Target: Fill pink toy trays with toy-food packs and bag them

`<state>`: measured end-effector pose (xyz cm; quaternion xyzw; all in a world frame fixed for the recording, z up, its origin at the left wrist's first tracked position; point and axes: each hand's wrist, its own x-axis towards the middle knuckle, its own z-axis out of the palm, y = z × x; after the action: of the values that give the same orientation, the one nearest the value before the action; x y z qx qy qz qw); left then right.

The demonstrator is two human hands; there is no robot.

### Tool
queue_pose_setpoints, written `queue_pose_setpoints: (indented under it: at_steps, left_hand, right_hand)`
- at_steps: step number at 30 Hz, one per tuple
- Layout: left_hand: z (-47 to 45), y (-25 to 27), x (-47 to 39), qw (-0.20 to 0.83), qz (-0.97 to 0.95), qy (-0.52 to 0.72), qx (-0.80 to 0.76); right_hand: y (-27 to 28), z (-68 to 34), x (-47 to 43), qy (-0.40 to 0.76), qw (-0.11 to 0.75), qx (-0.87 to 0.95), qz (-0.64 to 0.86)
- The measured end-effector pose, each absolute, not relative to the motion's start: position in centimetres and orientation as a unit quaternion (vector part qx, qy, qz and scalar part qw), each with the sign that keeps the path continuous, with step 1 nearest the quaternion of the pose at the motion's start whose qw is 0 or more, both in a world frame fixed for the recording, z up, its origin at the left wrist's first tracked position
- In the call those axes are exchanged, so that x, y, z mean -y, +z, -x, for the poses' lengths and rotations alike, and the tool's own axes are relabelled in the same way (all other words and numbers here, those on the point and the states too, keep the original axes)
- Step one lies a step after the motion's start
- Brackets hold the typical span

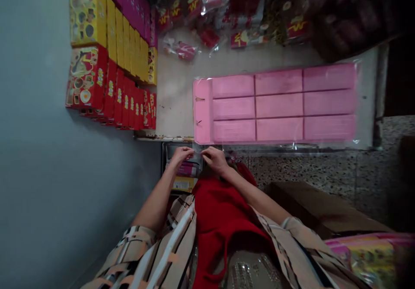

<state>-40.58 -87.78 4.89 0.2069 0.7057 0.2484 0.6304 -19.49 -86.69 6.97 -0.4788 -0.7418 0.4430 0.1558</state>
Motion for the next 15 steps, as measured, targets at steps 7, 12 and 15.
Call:
queue_pose_setpoints:
  at_steps: [7,12,15]
  left_hand:
    - [40.9,4.4,88.0,0.648,-0.235,0.265,-0.674]
    - [41.0,3.9,87.8,0.636,-0.242,0.28,-0.677]
    - [40.8,3.5,88.0,0.621,-0.24,0.284,-0.69]
  right_hand:
    - [4.3,24.0,86.4,0.436,0.048,0.75,0.495]
    - [4.2,24.2,86.0,0.425,0.015,0.756,0.497]
    - [4.7,24.7,86.1,0.43,0.025,0.765,0.479]
